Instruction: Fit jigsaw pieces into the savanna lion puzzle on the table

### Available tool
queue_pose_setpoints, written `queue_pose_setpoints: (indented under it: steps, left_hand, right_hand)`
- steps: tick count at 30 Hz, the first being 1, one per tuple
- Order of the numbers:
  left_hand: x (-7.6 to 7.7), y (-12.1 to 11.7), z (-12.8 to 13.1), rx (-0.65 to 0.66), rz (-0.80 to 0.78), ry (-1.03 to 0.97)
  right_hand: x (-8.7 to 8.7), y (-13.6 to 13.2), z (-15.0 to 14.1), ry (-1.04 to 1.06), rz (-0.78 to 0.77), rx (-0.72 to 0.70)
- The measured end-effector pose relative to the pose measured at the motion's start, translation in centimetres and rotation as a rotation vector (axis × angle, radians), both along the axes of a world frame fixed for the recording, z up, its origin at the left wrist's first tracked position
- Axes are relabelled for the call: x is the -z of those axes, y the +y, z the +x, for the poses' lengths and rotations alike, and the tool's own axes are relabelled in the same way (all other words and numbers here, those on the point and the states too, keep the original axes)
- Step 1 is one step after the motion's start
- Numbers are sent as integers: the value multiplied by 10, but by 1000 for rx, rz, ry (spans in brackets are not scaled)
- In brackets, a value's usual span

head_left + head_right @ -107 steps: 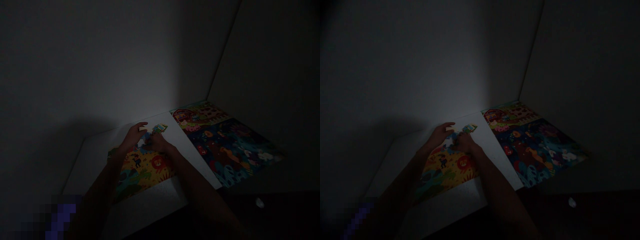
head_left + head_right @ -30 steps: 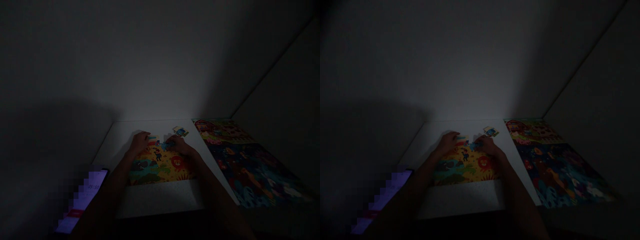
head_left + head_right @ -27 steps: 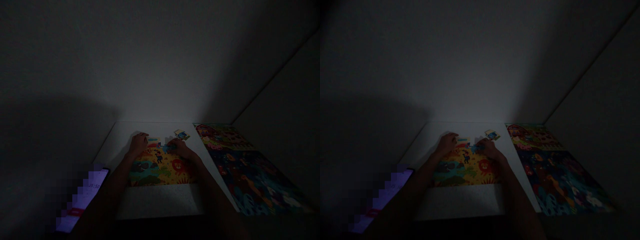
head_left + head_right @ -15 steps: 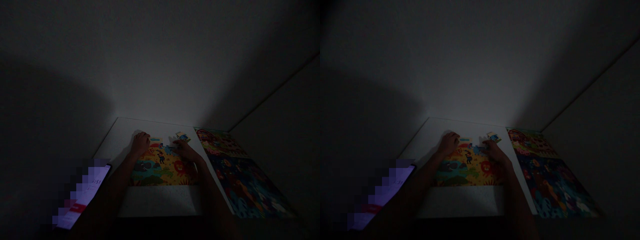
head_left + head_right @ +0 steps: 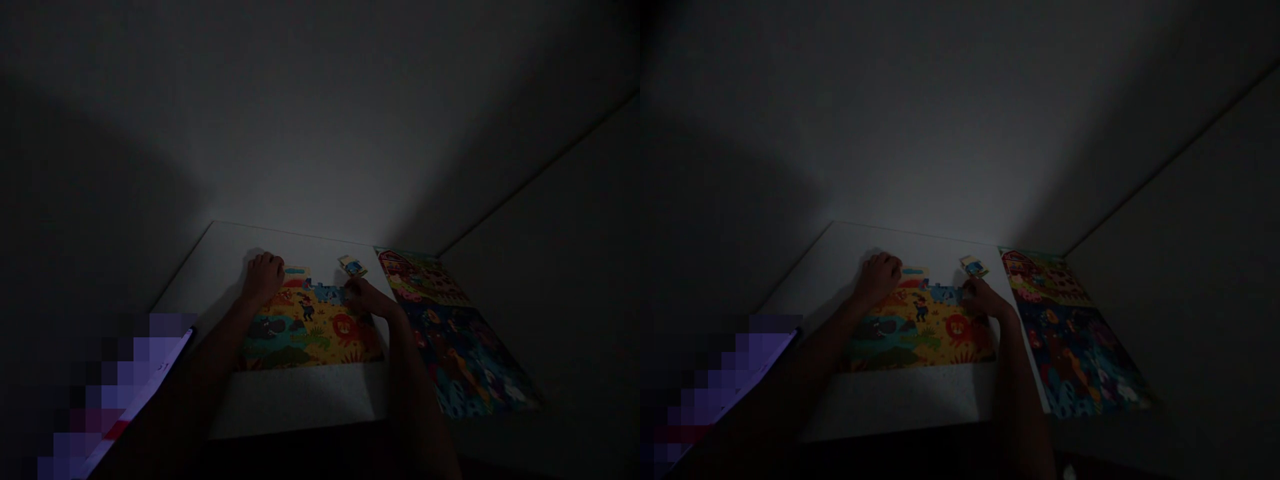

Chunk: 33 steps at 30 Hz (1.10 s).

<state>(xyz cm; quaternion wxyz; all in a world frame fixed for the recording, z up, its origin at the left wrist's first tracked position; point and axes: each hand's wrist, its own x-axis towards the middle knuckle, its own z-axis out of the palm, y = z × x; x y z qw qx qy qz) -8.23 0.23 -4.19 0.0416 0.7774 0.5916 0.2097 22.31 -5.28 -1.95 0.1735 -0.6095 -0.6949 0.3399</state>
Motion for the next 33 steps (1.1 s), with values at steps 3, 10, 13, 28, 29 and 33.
queue_pose_setpoints:
  steps: [3, 10, 13, 28, 29, 33]
  left_hand:
    - [-4, -2, 1, -8, -10, 27]
    - [-7, -3, 2, -20, -18, 80]
    - [-6, -3, 1, -17, -15, 88]
    - [-6, -3, 1, -10, -14, 102]
    - [-6, -3, 1, -9, -13, 103]
    - [-7, -3, 0, -9, -8, 102]
  right_hand:
    - [-2, 1, -2, 20, 12, 18]
    - [2, 5, -6, 237, -45, 63]
    - [4, 5, -7, 359, -51, 68]
    - [-6, 1, -11, 597, -63, 39]
    - [-8, 0, -11, 608, -73, 37]
    - [-11, -2, -11, 681, -125, 51]
